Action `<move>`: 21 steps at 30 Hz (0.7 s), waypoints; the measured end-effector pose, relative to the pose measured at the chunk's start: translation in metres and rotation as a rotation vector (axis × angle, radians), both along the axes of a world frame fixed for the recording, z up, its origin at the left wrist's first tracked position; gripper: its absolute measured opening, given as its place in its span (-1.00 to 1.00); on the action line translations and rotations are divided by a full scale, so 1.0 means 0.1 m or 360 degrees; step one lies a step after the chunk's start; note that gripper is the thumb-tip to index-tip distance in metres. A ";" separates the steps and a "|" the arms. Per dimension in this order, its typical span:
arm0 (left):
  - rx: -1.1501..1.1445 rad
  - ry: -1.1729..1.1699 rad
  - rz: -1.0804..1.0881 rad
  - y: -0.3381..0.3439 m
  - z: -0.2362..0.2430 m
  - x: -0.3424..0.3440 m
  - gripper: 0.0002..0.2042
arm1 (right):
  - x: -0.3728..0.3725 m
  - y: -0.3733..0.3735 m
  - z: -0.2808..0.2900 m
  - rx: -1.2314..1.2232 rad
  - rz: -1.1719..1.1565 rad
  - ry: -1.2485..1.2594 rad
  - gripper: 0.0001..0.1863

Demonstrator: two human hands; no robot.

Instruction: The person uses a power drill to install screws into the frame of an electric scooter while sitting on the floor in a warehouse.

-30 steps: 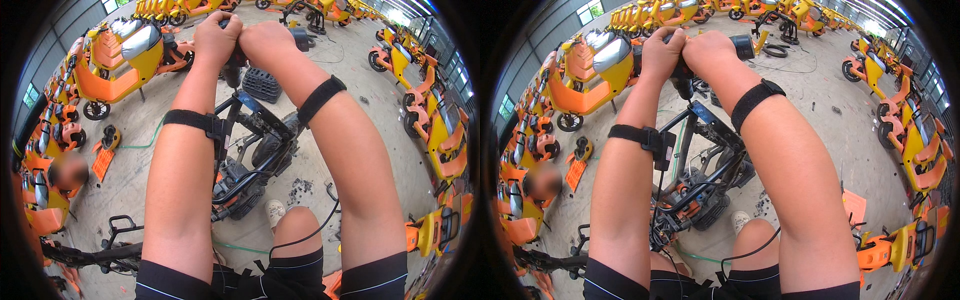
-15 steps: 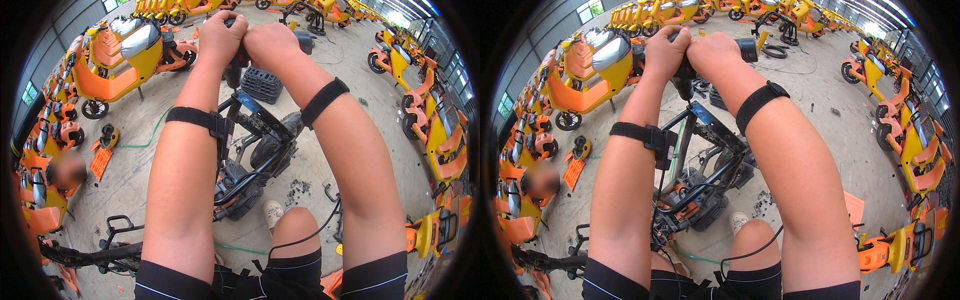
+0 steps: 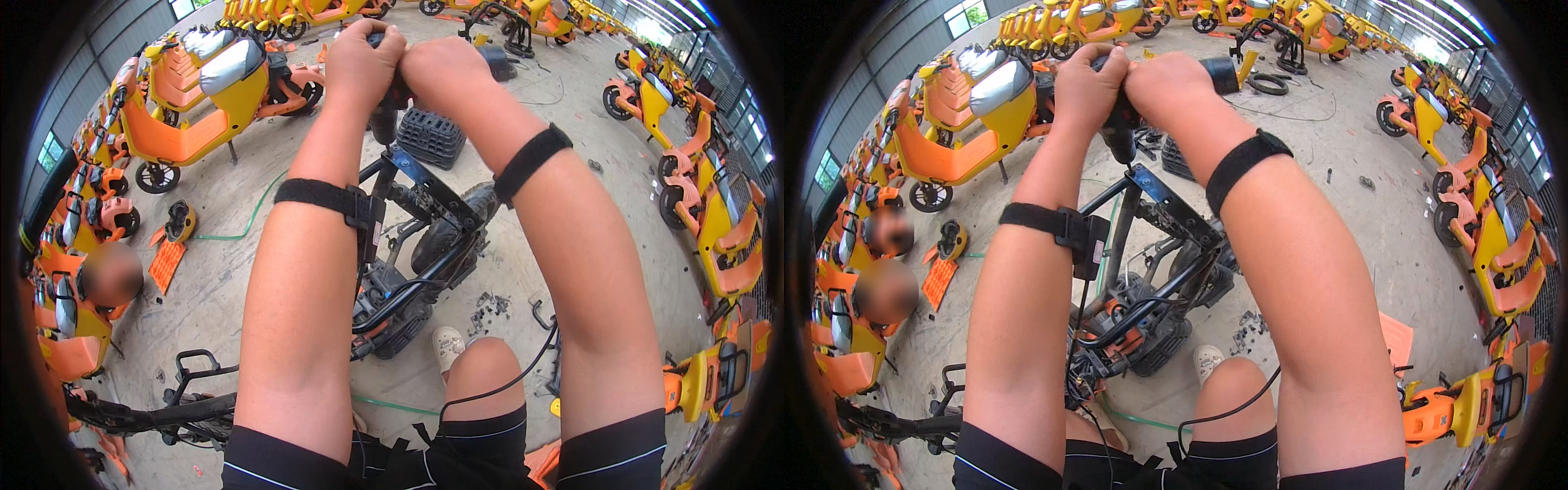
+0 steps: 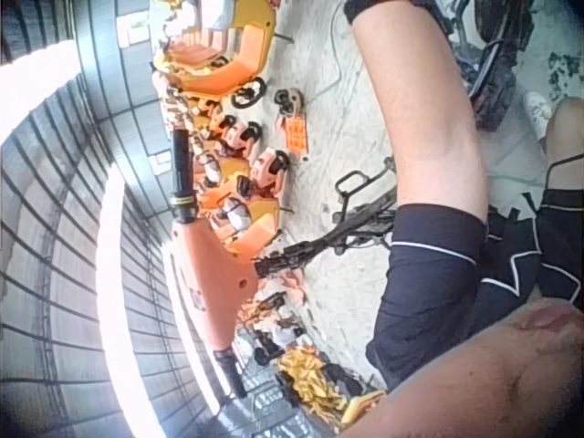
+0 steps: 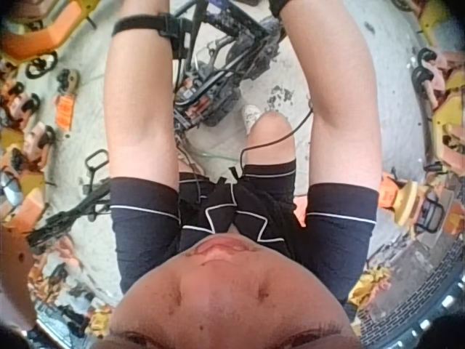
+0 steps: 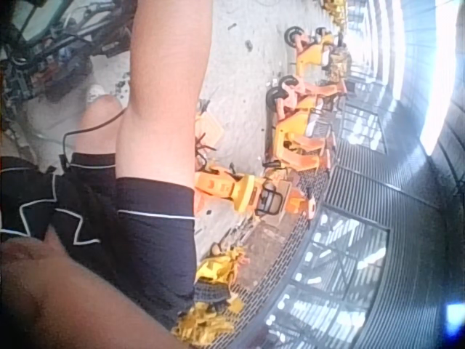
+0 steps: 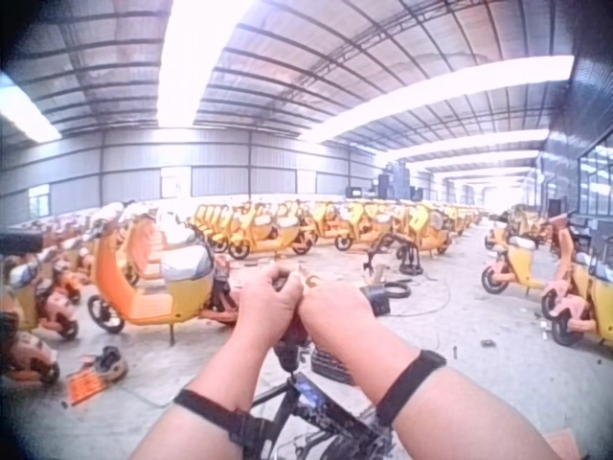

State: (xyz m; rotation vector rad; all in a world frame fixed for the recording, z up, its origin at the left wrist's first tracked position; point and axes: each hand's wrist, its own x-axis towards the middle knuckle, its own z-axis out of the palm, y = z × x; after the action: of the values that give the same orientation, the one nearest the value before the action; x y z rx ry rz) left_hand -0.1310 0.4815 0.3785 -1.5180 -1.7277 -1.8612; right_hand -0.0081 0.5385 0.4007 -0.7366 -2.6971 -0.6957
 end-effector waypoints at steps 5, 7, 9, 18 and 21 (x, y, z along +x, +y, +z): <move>0.0123 0.0227 0.0298 0.13 -0.06 0.06 -0.67 | 0.04 0.28 0.04 0.0136 0.0226 -0.0053 -0.72; 0.0053 0.0189 0.0323 0.11 -0.09 0.07 -0.66 | 0.06 0.21 0.01 0.0092 0.0202 0.0024 -0.70; 0.0064 0.0145 0.0291 0.12 -0.08 0.07 -0.66 | 0.10 0.18 0.03 0.0116 0.0218 0.0052 -0.65; -0.0038 0.0343 0.0236 -0.30 0.01 0.14 -0.40 | 0.18 0.05 -0.03 -0.0084 0.0222 0.0240 -0.55; -0.0064 -0.0131 -0.0029 -0.79 0.25 0.22 -0.27 | 0.41 0.06 -0.02 0.0035 0.0301 0.0191 -0.47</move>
State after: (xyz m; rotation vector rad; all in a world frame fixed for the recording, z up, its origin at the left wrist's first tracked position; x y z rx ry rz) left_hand -0.1091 0.4029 0.4036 -1.4963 -1.8028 -1.9356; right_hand 0.0331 0.5440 0.3988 -0.4929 -2.6023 -0.6135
